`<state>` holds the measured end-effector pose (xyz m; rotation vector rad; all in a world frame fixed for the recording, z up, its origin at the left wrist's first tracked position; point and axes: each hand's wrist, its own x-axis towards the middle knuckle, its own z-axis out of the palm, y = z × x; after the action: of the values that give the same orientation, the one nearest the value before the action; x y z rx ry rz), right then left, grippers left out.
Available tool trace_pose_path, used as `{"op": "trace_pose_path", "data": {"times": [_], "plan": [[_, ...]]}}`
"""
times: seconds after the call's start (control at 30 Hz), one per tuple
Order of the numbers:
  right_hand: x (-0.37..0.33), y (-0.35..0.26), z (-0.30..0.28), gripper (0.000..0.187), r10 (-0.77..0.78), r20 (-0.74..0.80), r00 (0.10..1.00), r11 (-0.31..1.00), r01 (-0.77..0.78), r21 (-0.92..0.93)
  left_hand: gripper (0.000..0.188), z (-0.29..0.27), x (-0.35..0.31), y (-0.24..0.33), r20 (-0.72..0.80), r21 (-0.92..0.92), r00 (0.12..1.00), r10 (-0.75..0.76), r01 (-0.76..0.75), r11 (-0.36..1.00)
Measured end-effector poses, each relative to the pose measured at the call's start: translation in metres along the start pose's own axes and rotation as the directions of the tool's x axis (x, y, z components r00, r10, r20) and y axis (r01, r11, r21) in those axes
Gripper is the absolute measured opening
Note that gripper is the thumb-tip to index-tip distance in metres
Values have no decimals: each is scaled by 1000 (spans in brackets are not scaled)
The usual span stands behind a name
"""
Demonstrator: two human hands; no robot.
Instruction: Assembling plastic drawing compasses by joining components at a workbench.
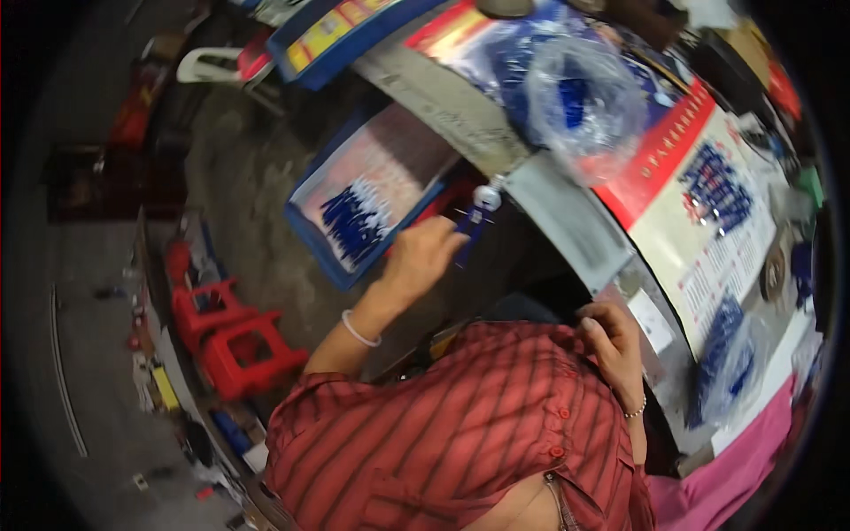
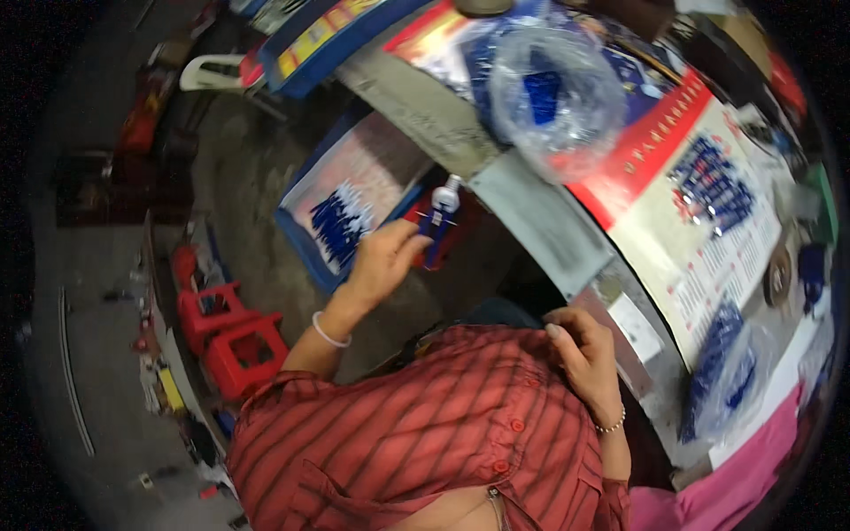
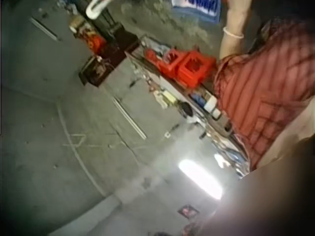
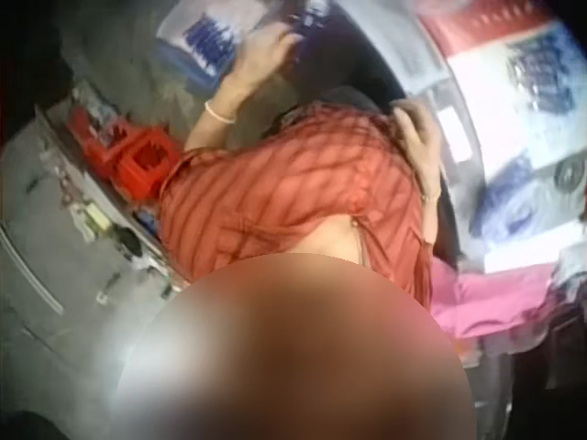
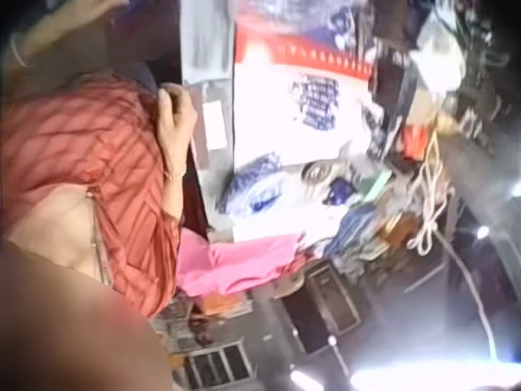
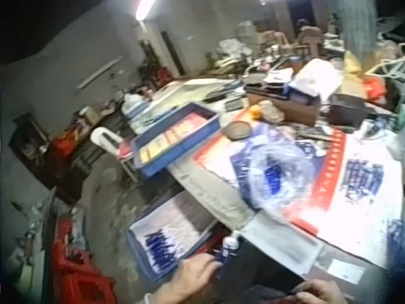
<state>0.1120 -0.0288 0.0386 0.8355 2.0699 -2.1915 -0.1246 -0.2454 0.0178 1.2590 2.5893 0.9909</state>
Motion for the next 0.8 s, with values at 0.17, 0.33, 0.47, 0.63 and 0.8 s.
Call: {"op": "trace_pose_path", "data": {"times": [0.17, 0.33, 0.47, 0.63, 0.8], "plan": [[18, -13, 14, 17, 18, 143, 990, 989, 4, -148, 18, -67, -55, -122, -154, 439, 958, -240, 284, 853], [32, -21, 32, 17, -108, 211, 972, 926, 176, -334, 18, -78, -87, -194, -132, 558, 947, -292, 314, 768], [32, -21, 38, 17, -49, 227, 973, 934, 126, -336, 15, -71, -86, -212, -34, 604, 933, -357, 304, 737], [28, -18, 39, 16, -84, 215, 973, 881, 174, -440, 14, -61, -88, -228, 20, 633, 924, -382, 284, 720], [30, -20, 40, 17, -78, 222, 972, 876, 173, -450, 15, -59, -86, -229, 23, 623, 901, -434, 327, 711]]}}
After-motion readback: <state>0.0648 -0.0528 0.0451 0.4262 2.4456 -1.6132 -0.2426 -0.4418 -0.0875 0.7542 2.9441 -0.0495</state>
